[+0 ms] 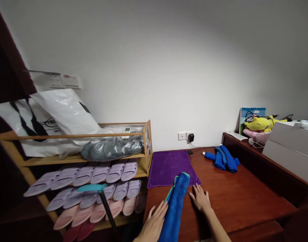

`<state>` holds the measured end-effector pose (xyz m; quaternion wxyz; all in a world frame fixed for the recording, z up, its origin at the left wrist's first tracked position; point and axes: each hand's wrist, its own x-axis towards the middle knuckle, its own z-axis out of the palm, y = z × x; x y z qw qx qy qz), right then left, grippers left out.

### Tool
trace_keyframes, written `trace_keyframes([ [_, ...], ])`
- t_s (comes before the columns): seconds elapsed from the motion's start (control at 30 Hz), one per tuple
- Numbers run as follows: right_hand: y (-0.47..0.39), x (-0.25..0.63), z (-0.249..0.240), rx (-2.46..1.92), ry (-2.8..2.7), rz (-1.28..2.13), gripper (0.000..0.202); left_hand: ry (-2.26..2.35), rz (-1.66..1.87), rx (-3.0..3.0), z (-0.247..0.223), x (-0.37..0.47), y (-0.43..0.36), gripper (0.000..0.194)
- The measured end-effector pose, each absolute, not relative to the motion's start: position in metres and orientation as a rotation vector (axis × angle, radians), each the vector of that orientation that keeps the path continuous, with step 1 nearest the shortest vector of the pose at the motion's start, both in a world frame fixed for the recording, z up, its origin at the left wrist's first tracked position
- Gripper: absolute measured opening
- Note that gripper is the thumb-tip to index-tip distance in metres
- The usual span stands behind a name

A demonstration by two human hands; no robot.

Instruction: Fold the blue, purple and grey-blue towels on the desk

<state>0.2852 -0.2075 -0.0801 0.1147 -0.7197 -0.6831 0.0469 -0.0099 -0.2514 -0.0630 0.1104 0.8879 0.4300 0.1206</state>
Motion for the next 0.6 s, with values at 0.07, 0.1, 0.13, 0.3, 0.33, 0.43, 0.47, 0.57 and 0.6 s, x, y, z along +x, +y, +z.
trace_keyframes([
  [0.07,-0.206,0.287,-0.081,-2.127,-1.986,0.125,0.053,1.196,0.370,2.675,-0.075,-0.010,-0.251,0.056],
  [0.1,-0.206,0.285,-0.079,-2.133,-1.974,0.106,0.052,1.185,0.383,2.686,-0.078,-0.011,-0.252,0.057],
  [0.13,-0.207,0.280,-0.076,-2.141,-1.960,0.082,0.051,1.185,0.392,2.684,-0.080,-0.012,-0.254,0.058],
  [0.3,-0.241,0.220,-0.047,-1.846,-1.982,-0.040,0.045,1.159,0.441,2.648,-0.074,-0.014,-0.259,0.062],
  [0.33,-0.253,0.205,-0.041,-1.686,-2.074,-0.011,0.042,1.139,0.451,2.651,-0.074,-0.014,-0.260,0.063],
  [0.43,-0.287,0.180,-0.028,-1.286,-2.418,0.200,0.042,1.091,0.465,2.669,-0.073,-0.015,-0.261,0.064],
  [0.47,-0.295,0.179,-0.027,-1.254,-2.466,0.258,0.041,1.089,0.467,2.672,-0.074,-0.016,-0.262,0.061],
  [0.57,-0.305,0.200,-0.028,-1.413,-2.417,0.245,0.030,1.108,0.480,2.677,-0.074,-0.016,-0.265,0.050],
  [0.6,-0.305,0.212,-0.028,-1.491,-2.392,0.187,0.032,1.115,0.488,2.678,-0.073,-0.016,-0.266,0.048],
])
